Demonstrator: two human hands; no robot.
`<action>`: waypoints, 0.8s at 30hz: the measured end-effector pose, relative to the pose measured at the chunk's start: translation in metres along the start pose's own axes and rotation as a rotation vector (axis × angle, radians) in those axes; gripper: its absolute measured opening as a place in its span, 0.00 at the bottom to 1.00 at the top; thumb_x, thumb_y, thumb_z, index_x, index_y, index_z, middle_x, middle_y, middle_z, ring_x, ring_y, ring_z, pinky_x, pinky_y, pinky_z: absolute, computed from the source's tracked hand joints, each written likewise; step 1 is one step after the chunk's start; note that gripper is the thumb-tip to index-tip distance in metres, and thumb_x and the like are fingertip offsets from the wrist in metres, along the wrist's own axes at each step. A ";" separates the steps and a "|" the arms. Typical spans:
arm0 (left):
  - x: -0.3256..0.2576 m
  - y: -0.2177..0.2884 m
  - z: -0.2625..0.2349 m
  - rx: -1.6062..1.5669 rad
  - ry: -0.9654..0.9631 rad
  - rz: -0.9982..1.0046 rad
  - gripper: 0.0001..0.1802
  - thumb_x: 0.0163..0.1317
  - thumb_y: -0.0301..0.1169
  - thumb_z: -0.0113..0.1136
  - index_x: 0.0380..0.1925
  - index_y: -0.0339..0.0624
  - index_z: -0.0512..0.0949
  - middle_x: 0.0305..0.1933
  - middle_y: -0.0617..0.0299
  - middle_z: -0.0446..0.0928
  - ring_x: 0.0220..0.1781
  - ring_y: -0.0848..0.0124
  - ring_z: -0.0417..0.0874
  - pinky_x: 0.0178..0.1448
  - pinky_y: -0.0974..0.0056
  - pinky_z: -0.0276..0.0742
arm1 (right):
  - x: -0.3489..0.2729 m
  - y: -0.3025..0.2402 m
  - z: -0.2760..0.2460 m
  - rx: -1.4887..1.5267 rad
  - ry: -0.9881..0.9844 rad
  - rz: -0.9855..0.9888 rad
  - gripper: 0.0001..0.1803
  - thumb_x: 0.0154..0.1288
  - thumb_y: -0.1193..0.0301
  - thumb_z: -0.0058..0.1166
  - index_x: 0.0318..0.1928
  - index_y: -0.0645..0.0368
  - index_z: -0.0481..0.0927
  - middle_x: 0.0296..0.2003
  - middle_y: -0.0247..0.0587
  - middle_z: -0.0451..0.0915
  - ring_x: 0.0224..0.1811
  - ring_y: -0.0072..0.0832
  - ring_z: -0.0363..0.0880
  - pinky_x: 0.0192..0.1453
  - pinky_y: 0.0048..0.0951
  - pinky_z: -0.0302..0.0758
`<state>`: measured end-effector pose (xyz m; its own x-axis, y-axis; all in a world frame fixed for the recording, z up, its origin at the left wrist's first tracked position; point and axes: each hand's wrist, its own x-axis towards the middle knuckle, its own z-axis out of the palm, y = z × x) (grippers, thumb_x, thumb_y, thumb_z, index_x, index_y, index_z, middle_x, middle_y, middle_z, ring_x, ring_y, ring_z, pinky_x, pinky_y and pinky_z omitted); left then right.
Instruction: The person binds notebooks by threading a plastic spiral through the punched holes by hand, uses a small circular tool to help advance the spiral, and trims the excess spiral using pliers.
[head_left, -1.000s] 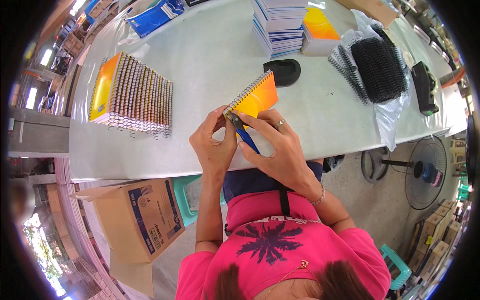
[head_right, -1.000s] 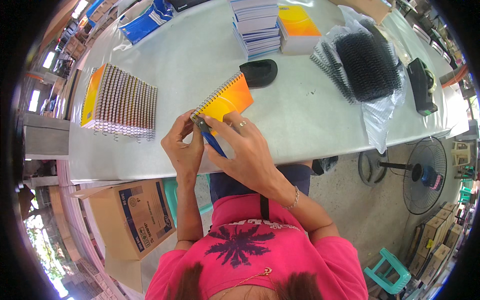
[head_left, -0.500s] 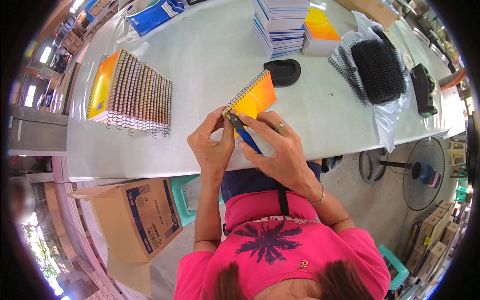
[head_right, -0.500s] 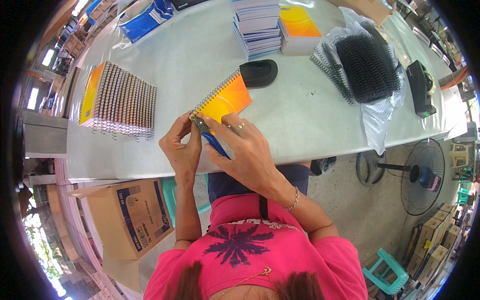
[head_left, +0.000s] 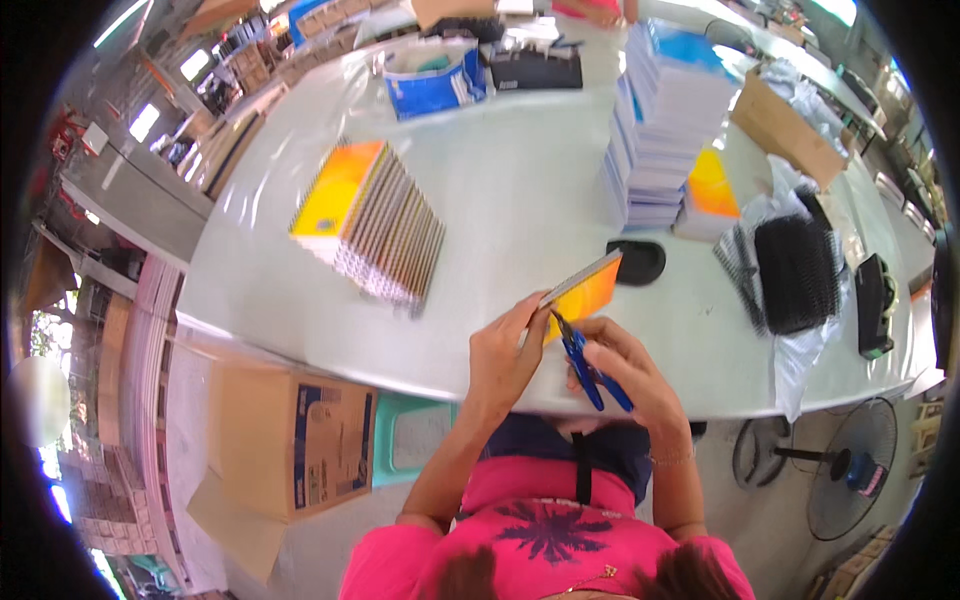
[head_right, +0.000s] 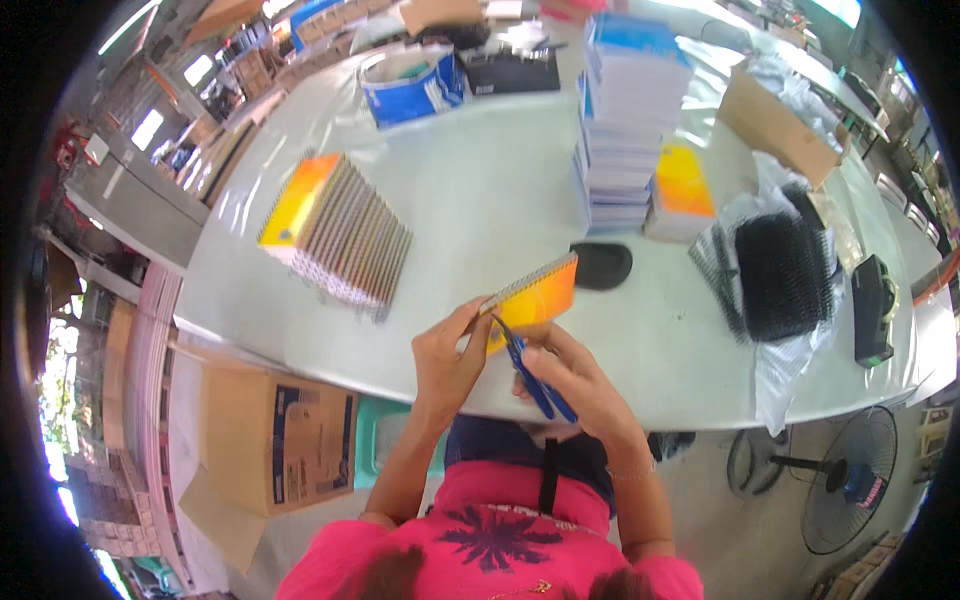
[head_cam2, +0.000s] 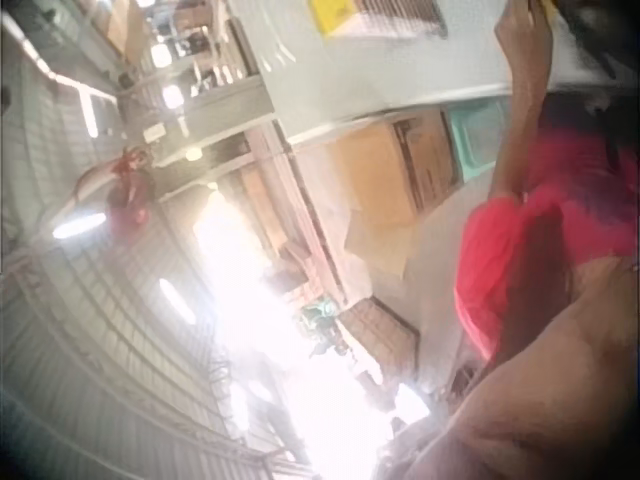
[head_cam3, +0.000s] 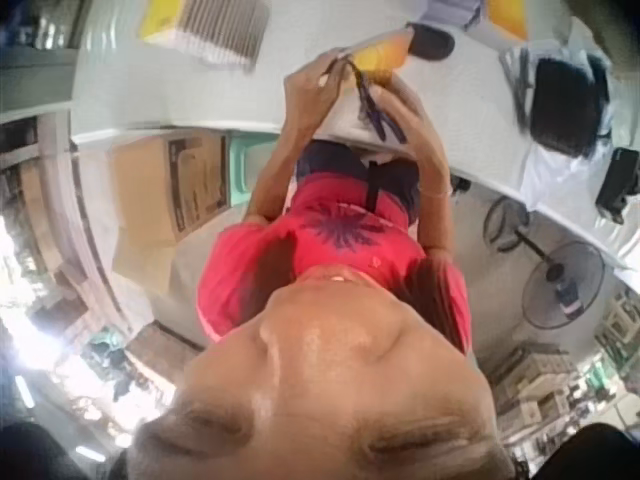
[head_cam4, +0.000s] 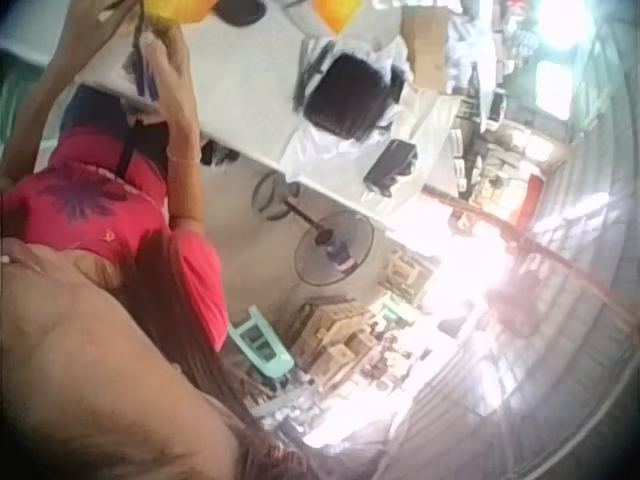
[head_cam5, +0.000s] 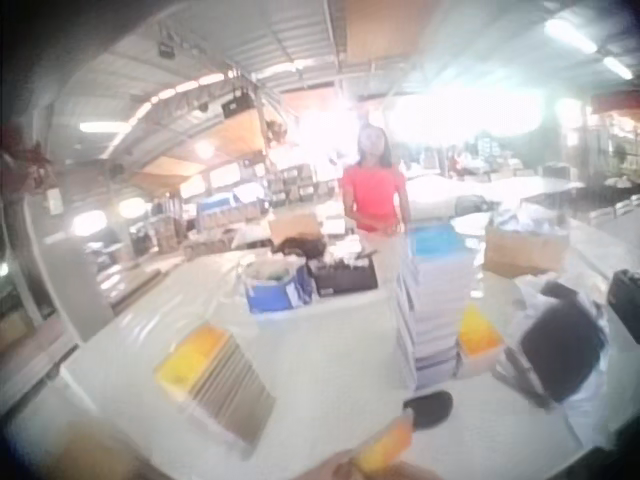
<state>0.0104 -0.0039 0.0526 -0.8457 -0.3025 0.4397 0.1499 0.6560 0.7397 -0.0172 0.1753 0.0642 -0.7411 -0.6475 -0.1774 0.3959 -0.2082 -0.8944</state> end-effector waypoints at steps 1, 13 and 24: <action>0.006 0.002 -0.004 -0.018 0.053 -0.002 0.10 0.64 0.23 0.63 0.45 0.35 0.84 0.38 0.54 0.87 0.39 0.71 0.89 0.42 0.67 0.82 | -0.001 0.000 -0.005 -0.114 0.069 -0.061 0.20 0.75 0.66 0.52 0.60 0.65 0.72 0.41 0.38 0.74 0.42 0.25 0.79 0.49 0.26 0.77; 0.137 -0.004 -0.183 -0.068 0.313 0.061 0.12 0.74 0.32 0.55 0.47 0.33 0.80 0.38 0.67 0.78 0.40 0.82 0.74 0.44 0.74 0.71 | -0.002 0.022 -0.109 -1.304 0.979 -0.487 0.25 0.60 0.72 0.62 0.58 0.59 0.75 0.51 0.52 0.71 0.55 0.48 0.69 0.63 0.47 0.64; 0.264 -0.058 -0.252 0.059 0.145 -0.065 0.16 0.76 0.41 0.42 0.48 0.41 0.73 0.41 0.67 0.70 0.43 0.78 0.68 0.49 0.69 0.64 | -0.008 0.019 -0.106 -1.252 0.935 -0.466 0.27 0.58 0.70 0.64 0.59 0.59 0.75 0.52 0.52 0.72 0.58 0.49 0.68 0.67 0.49 0.61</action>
<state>-0.0928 -0.2957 0.2542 -0.7689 -0.4394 0.4644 0.0636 0.6702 0.7394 -0.0614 0.2542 0.0052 -0.9007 0.0399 0.4326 -0.2608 0.7468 -0.6118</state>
